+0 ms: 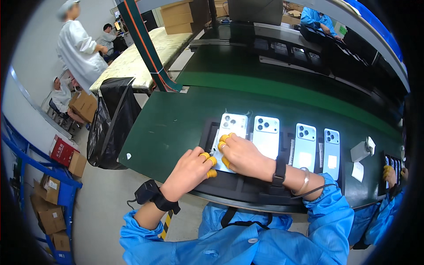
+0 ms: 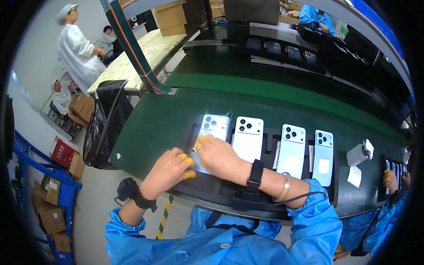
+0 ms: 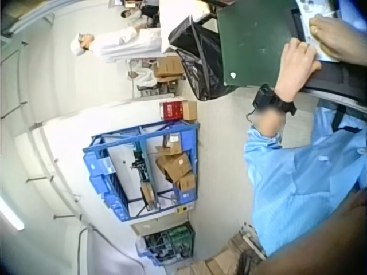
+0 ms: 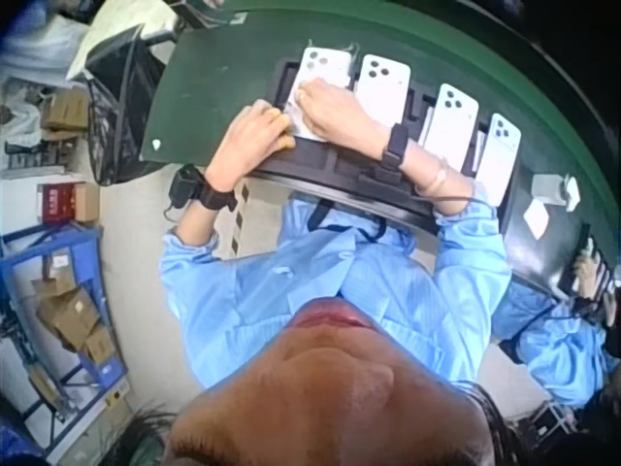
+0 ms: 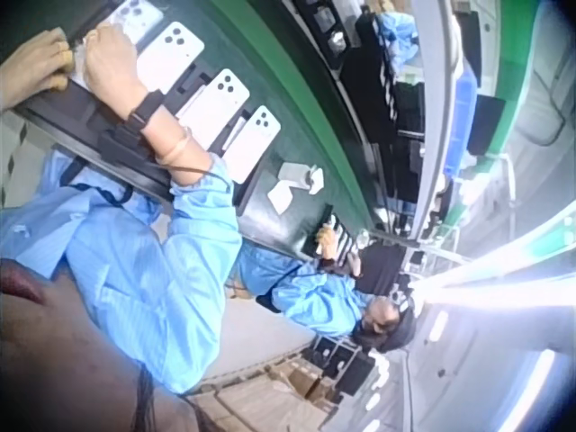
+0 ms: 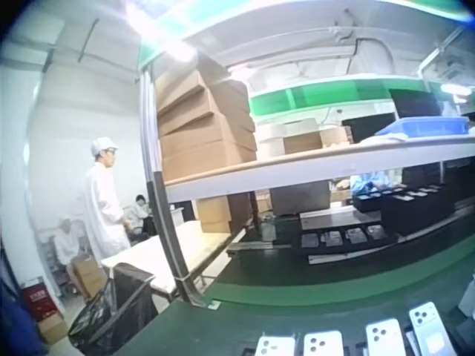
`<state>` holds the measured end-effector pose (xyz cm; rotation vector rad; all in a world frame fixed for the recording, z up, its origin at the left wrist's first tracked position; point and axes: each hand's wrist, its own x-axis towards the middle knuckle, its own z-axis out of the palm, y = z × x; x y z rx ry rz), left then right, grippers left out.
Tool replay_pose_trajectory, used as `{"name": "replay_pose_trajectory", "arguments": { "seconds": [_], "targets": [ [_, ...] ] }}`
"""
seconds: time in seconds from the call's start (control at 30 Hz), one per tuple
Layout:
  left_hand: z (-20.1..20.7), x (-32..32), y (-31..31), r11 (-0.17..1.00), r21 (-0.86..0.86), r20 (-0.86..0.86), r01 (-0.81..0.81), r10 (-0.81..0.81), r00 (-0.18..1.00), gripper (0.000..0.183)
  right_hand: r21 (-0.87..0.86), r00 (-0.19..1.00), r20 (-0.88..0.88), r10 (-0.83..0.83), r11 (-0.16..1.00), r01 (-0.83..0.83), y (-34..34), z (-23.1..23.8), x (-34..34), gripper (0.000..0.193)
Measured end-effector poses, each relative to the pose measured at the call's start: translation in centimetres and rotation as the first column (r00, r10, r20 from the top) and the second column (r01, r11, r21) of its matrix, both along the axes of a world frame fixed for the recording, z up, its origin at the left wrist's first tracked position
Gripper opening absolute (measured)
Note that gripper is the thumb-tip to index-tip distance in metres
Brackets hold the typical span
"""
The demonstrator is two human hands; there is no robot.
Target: Cleaning the back panels and camera lenses of several smartphones with a cloth on an assembly line.
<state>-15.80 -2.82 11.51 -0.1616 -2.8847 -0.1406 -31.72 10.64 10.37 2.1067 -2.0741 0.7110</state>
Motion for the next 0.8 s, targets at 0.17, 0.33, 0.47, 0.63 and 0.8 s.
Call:
{"name": "replay_pose_trajectory", "arguments": {
  "seconds": [0.17,0.33,0.47,0.63,0.8],
  "targets": [
    [0.2,0.1,-0.6,0.994,-0.009,0.012,0.111,-0.111,0.994,0.020,0.040,0.996,0.041,0.076,0.996,-0.078,0.5,0.5,0.4,0.051],
    [2.5,-1.6,-0.8,0.986,-0.113,-0.168,0.123,-0.141,0.976,0.016,0.055,0.999,0.015,0.040,0.998,-0.041,0.2,0.4,1.0,0.043],
    [1.7,-1.9,-0.4,0.998,0.012,-0.273,0.066,-0.061,0.960,0.015,0.007,0.996,0.091,-0.018,1.000,0.018,-0.3,-0.8,0.5,0.020],
    [-0.4,-0.5,1.4,0.959,0.273,0.021,0.079,-0.088,0.996,0.029,0.066,0.942,0.334,-0.046,0.997,0.025,-1.2,0.3,-1.7,0.017],
    [-1.2,-0.4,3.0,0.992,0.107,-0.085,0.064,-0.055,0.995,0.042,-0.334,0.873,0.473,-0.115,0.894,0.299,-1.7,4.3,-6.3,0.015]
  ]
}}
